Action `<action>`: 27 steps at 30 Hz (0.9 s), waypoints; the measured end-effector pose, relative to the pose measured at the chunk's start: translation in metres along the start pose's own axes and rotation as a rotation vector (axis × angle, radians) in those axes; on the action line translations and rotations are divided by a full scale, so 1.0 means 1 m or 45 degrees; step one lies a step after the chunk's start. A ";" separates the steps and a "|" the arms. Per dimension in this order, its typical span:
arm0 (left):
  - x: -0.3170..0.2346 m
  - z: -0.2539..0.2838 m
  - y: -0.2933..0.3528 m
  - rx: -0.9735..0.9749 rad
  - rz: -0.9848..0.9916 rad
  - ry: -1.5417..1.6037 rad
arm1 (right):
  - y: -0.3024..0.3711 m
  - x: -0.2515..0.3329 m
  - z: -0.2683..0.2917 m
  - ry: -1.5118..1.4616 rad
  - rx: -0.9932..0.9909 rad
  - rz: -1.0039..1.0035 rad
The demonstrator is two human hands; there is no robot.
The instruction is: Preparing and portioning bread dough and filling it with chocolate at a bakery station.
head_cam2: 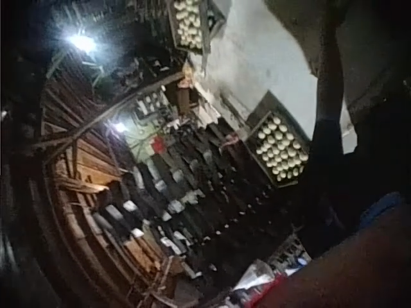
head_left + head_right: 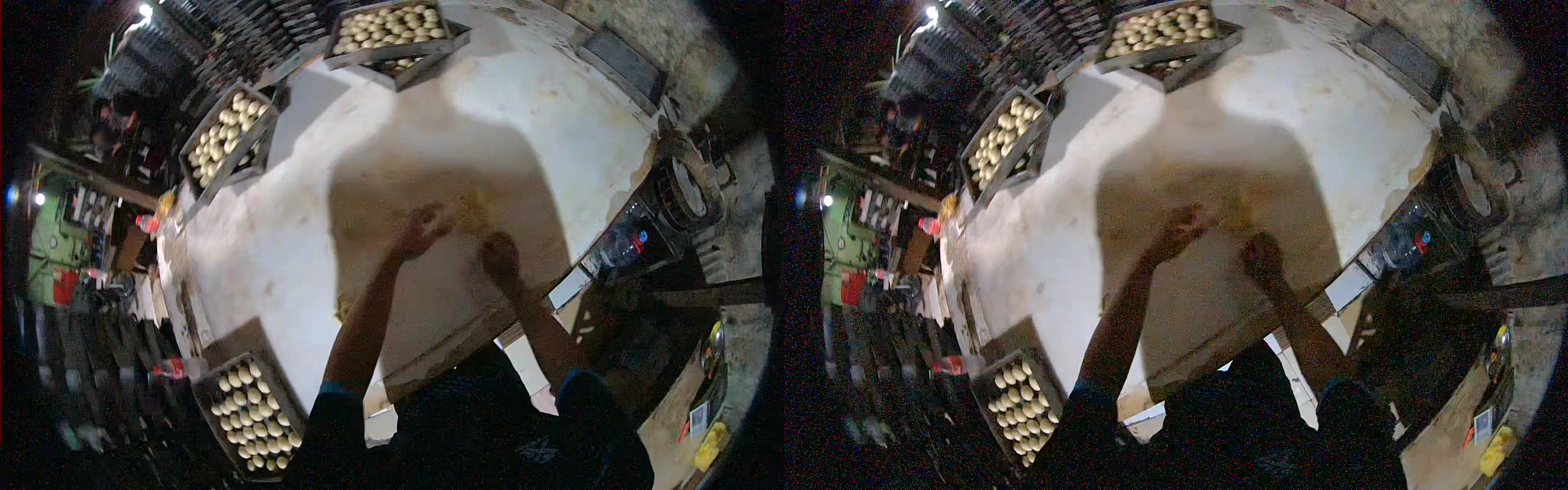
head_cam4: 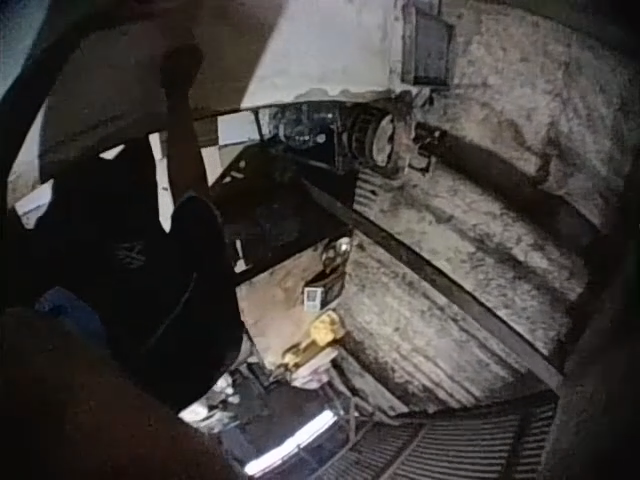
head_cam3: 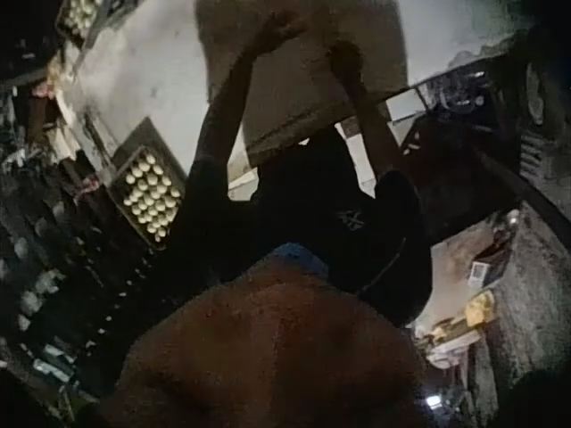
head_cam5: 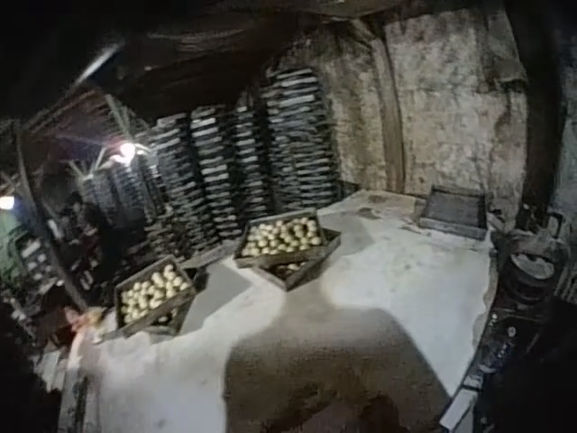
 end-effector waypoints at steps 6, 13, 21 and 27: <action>0.027 -0.075 -0.106 -0.287 -0.572 -1.200 | -0.005 -0.006 0.002 0.092 -0.203 0.159; 0.032 -0.064 -0.074 -0.100 0.165 -0.217 | -0.022 -0.012 0.005 0.434 -0.082 0.021; 0.077 -0.043 0.122 -1.027 0.277 -0.398 | -0.018 0.028 0.000 0.416 0.017 0.142; 0.036 -0.027 0.283 -1.113 0.332 0.522 | 0.054 0.057 -0.059 0.227 -0.112 0.283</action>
Point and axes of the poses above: each hand's wrist, its own y-axis away from the middle knuckle, its own z-axis out of the back of the hand, x = y × z, the point moved 4 cm from there along -y, towards the middle knuckle, and after that the axes turned 2 degrees about -z, right-handed, at the moved point
